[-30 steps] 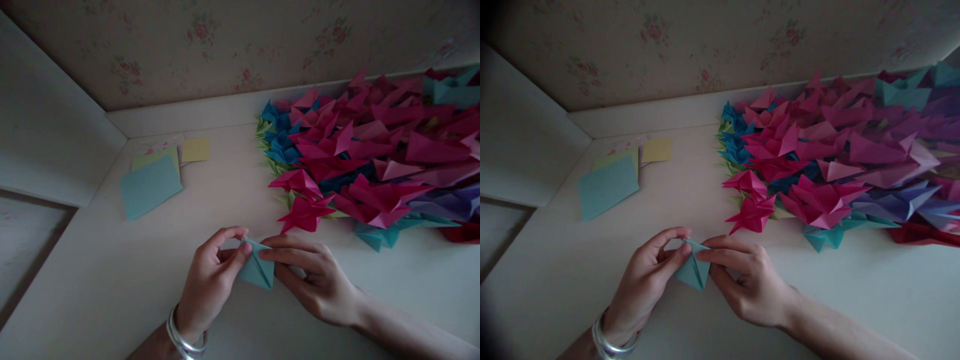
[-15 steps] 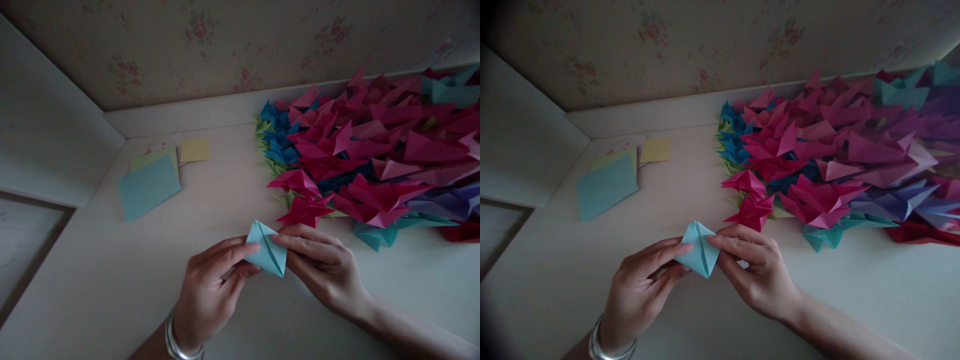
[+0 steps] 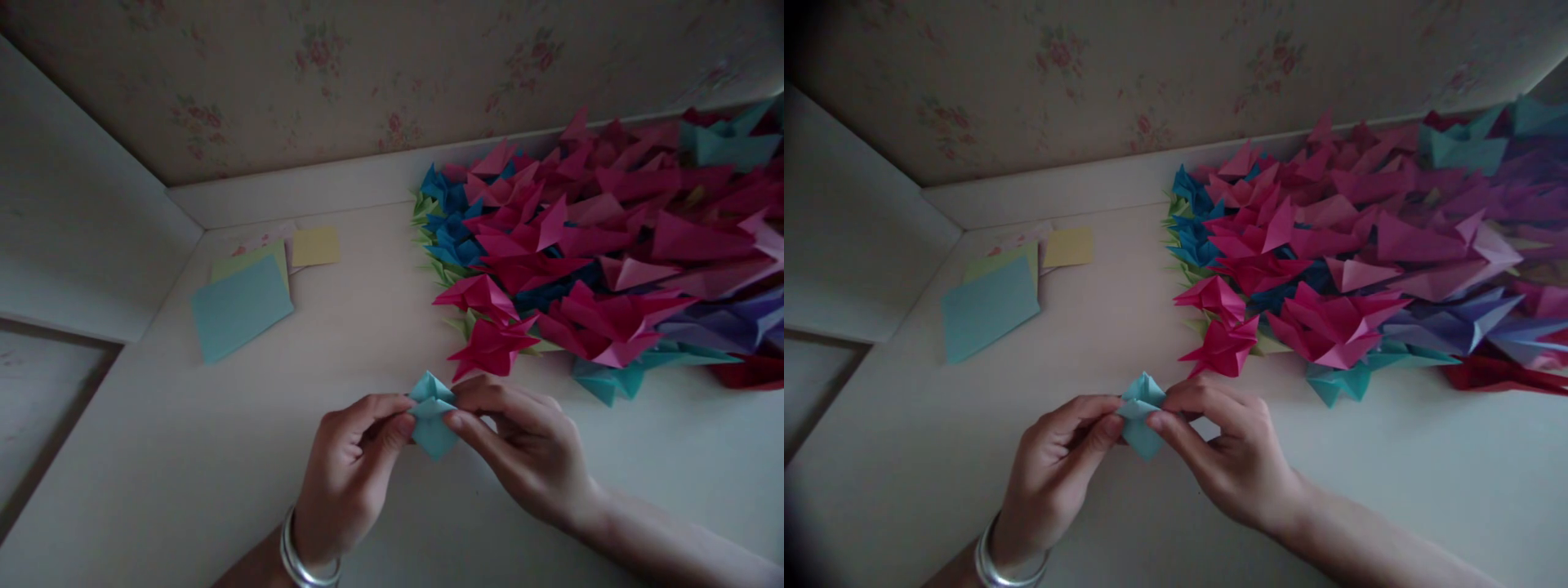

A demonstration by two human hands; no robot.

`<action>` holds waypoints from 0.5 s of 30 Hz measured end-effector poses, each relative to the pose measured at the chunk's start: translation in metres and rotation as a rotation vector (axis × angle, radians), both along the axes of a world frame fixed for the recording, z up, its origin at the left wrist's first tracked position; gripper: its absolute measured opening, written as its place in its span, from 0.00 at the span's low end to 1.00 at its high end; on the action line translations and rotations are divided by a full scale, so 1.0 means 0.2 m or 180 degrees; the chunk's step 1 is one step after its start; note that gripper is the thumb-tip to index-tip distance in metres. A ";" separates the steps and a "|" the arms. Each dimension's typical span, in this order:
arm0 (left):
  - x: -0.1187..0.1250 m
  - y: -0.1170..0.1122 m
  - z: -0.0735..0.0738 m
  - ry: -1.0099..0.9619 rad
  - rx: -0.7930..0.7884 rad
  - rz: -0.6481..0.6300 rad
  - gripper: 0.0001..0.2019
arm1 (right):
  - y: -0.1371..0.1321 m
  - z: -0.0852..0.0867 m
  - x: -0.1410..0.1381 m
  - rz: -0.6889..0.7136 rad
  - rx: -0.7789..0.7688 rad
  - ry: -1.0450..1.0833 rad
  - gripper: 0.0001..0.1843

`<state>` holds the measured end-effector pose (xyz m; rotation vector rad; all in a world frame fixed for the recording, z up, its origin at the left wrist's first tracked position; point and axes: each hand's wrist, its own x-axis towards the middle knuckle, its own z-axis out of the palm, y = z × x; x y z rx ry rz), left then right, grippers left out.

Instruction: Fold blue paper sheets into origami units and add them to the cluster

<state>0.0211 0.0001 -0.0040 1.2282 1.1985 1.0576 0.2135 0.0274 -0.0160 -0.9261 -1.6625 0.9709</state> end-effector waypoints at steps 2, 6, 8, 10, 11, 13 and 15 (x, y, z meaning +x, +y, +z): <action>0.01 0.00 -0.01 -0.0282 -0.0250 0.0079 0.12 | -0.02 -0.02 -0.01 -0.0206 -0.0215 0.0037 0.05; 0.02 0.02 0.00 -0.0261 -0.0480 0.0040 0.14 | -0.03 -0.06 -0.02 -0.0411 -0.0600 0.0166 0.06; 0.02 0.03 0.00 -0.0251 -0.0504 0.0014 0.11 | -0.02 -0.07 -0.02 -0.0387 -0.0593 0.0106 0.05; 0.02 0.04 0.00 -0.0374 -0.0605 0.0015 0.11 | -0.02 -0.07 -0.02 -0.0353 -0.0597 0.0072 0.05; 0.03 0.04 0.00 -0.0446 -0.0669 0.0027 0.12 | -0.02 -0.07 -0.02 -0.0341 -0.0607 0.0061 0.05; 0.04 0.04 0.00 -0.0492 -0.0750 0.0056 0.11 | -0.03 -0.07 -0.03 -0.0257 -0.0648 -0.0008 0.05; 0.05 0.04 0.00 -0.0382 -0.0722 0.0103 0.11 | -0.04 -0.07 -0.03 -0.0077 -0.0685 -0.0132 0.05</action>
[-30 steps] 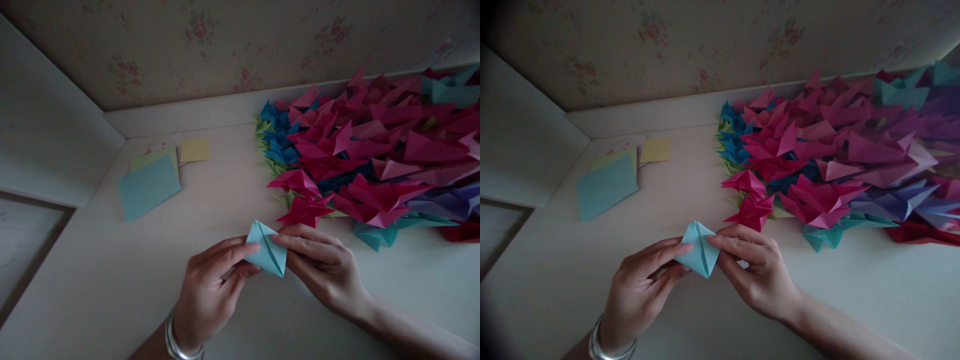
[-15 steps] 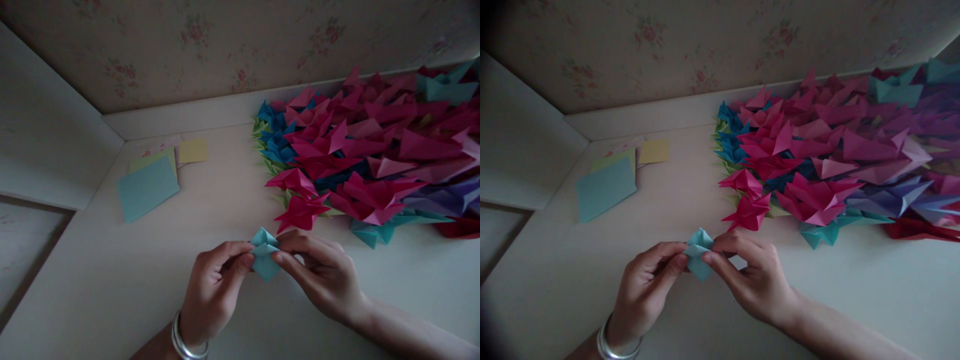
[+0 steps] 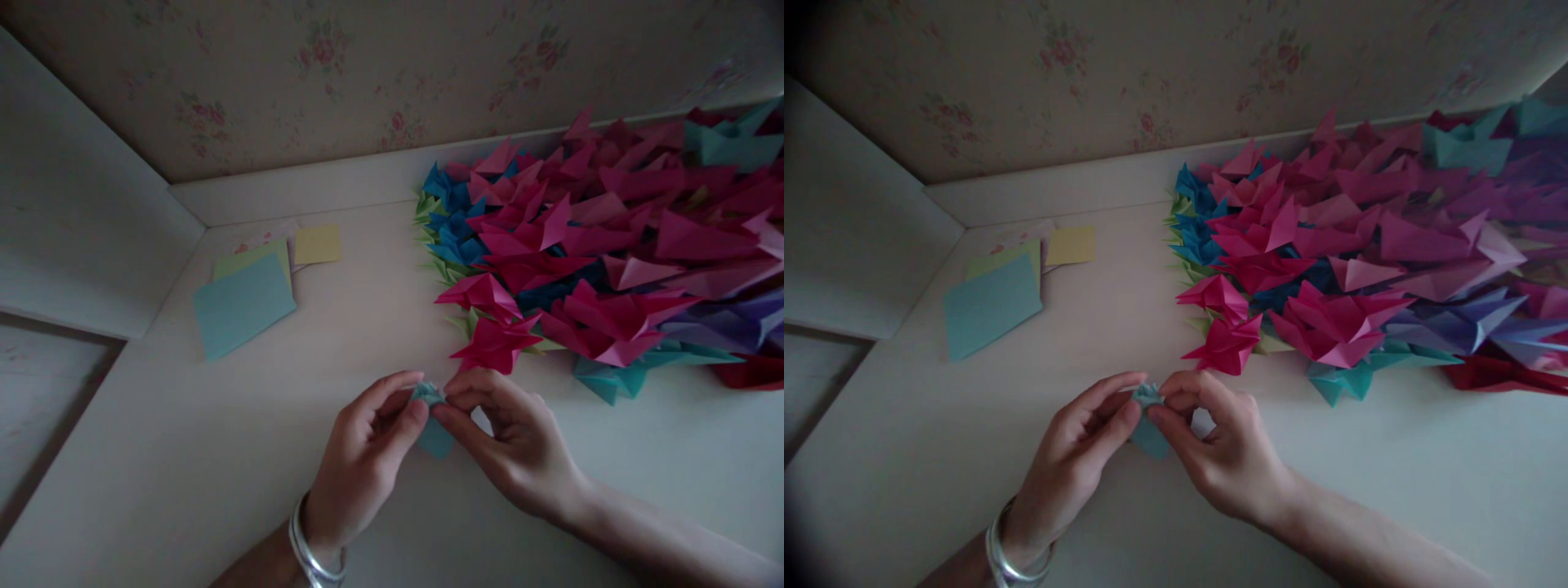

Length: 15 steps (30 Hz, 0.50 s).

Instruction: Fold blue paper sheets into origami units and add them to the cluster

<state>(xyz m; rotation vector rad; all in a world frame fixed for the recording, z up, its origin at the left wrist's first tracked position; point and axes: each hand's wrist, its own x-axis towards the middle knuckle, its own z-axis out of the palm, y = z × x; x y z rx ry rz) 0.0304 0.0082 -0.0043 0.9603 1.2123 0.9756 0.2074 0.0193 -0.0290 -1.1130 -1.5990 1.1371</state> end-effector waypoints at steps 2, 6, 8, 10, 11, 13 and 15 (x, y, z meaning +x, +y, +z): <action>0.01 0.00 0.00 0.0178 0.0087 -0.0006 0.09 | -0.01 0.01 -0.01 0.0189 -0.0011 -0.0051 0.06; 0.00 0.00 -0.02 0.0162 -0.0019 0.0155 0.06 | 0.00 0.03 -0.01 0.0355 -0.0183 0.0034 0.02; 0.00 0.00 -0.03 -0.0063 -0.0224 0.0327 0.06 | 0.02 0.04 -0.01 0.0447 -0.0279 -0.0007 0.04; -0.01 0.01 -0.03 -0.0328 -0.0432 0.0489 0.07 | 0.04 0.06 0.00 0.0569 -0.0261 -0.0051 0.07; -0.01 0.02 -0.03 -0.0458 -0.0541 0.0572 0.08 | 0.06 0.07 0.00 0.0650 -0.0201 -0.0050 0.07; -0.01 0.03 -0.03 -0.0697 -0.0744 0.0715 0.09 | 0.08 0.08 0.02 0.0838 -0.0028 -0.0015 0.09; -0.02 0.04 -0.02 -0.0864 -0.0869 0.0801 0.09 | 0.09 0.10 0.03 0.1092 0.0184 0.0025 0.12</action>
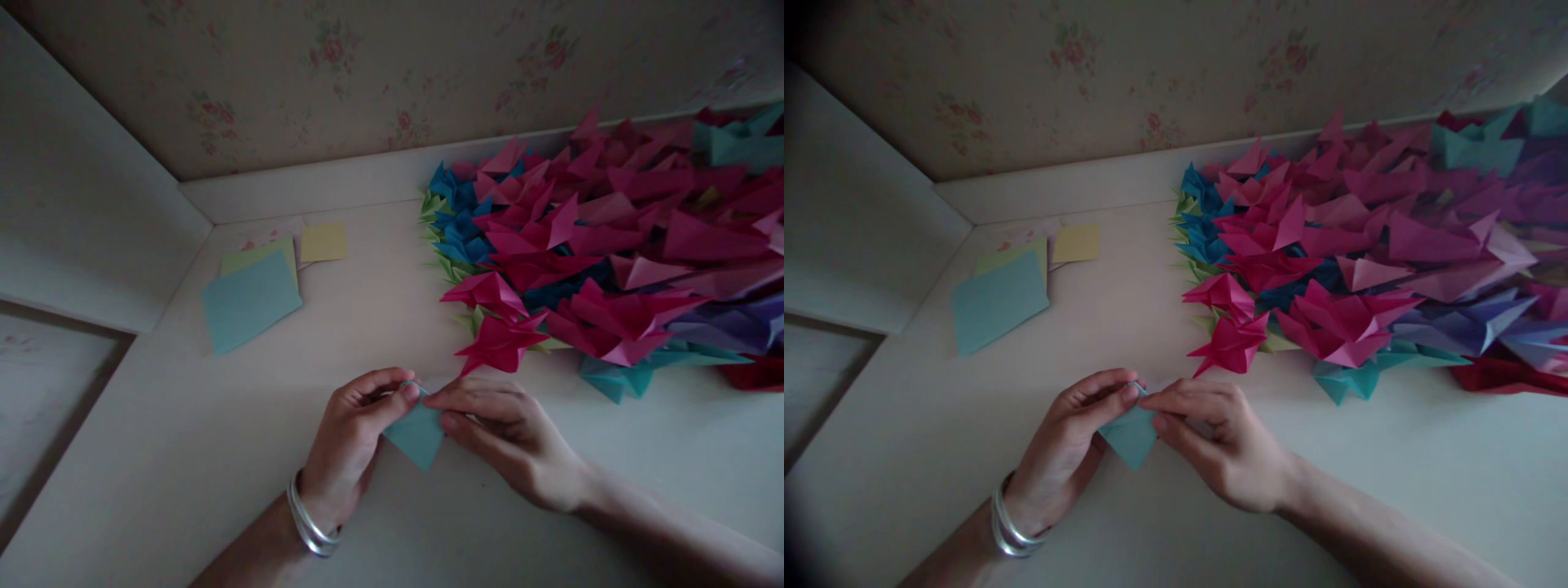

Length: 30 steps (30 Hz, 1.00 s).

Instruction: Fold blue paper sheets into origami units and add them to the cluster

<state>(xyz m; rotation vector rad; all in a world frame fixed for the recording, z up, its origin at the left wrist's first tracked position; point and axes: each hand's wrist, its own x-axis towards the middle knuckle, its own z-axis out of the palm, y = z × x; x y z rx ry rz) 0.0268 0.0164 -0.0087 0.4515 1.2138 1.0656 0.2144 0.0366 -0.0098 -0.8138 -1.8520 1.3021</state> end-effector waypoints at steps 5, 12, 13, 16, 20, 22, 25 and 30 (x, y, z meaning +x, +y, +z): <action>-0.02 0.00 0.00 0.0092 0.0093 0.0008 0.08 | 0.00 -0.02 0.02 0.0239 0.0787 -0.0081 0.22; -0.04 -0.02 0.02 0.0365 0.0325 -0.0585 0.08 | 0.00 -0.07 0.03 -0.0253 0.1875 -0.0523 0.08; -0.04 -0.03 0.03 0.0251 0.0378 -0.0732 0.10 | 0.00 -0.06 0.04 -0.0359 0.1743 -0.0533 0.07; -0.05 -0.05 0.05 -0.0022 0.0584 -0.1170 0.17 | 0.00 -0.02 0.04 -0.0703 0.1027 -0.0550 0.08; -0.05 -0.06 0.08 0.0473 0.0867 -0.1527 0.11 | 0.00 0.01 0.04 -0.0558 0.0115 -0.0468 0.15; -0.05 -0.05 0.09 0.0677 0.0889 -0.1517 0.10 | 0.00 0.02 0.04 -0.0388 -0.0151 -0.0425 0.16; -0.06 -0.05 0.09 0.0692 0.0897 -0.1426 0.09 | 0.00 0.03 0.03 -0.0053 -0.0676 -0.0212 0.16; -0.06 -0.05 0.07 0.0333 0.0757 -0.1233 0.09 | 0.01 0.06 0.04 0.0479 -0.1476 0.0415 0.15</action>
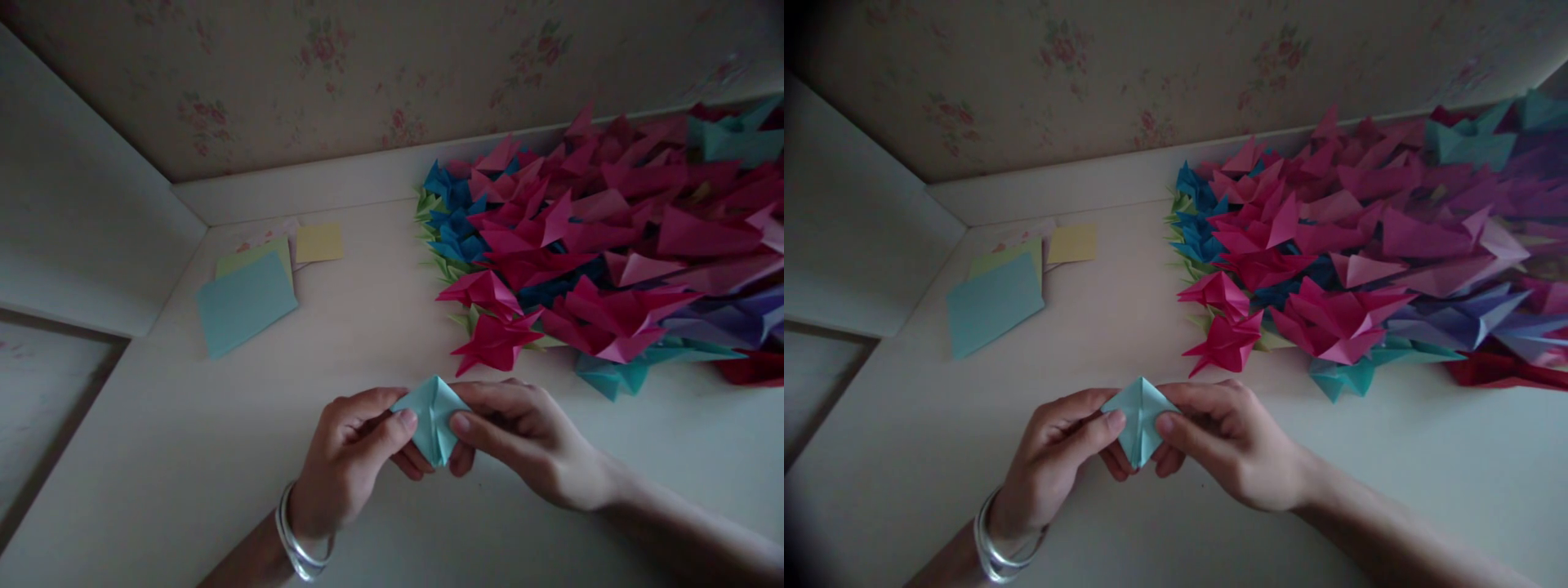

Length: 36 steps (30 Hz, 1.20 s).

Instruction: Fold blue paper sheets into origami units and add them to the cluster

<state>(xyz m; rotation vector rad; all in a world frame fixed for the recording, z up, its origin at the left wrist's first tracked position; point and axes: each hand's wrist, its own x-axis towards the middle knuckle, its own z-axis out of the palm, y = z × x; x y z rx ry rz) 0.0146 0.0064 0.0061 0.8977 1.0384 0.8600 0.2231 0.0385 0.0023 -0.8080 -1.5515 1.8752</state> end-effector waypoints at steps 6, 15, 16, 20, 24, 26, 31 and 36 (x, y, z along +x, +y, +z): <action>0.03 0.00 -0.04 -0.0703 -0.0352 0.0385 0.04 | -0.03 -0.05 0.00 -0.0312 -0.0459 0.0484 0.12; 0.05 0.00 -0.04 -0.0973 -0.0569 0.0694 0.05 | -0.01 -0.07 0.01 -0.0291 -0.0265 0.0650 0.08; 0.05 0.00 -0.04 -0.1018 -0.0596 0.0698 0.05 | -0.01 -0.06 0.01 -0.0277 0.0014 0.0514 0.08; 0.04 -0.01 -0.03 -0.1189 -0.0685 0.0464 0.09 | 0.00 -0.05 0.01 -0.0588 0.1277 -0.0234 0.10; 0.02 -0.04 -0.03 -0.0465 -0.0013 0.0246 0.12 | 0.01 -0.08 0.01 -0.0917 0.1985 -0.0553 0.11; 0.02 -0.04 -0.03 0.0354 0.0576 0.0259 0.08 | 0.01 -0.08 0.01 -0.0860 0.1919 -0.0578 0.07; 0.01 -0.02 -0.02 0.1306 0.1111 0.0125 0.07 | 0.01 -0.07 0.00 -0.0827 0.1323 -0.0827 0.04; 0.01 -0.01 0.01 0.1284 0.1050 0.0095 0.09 | 0.00 -0.06 -0.02 -0.0702 0.0862 -0.0607 0.11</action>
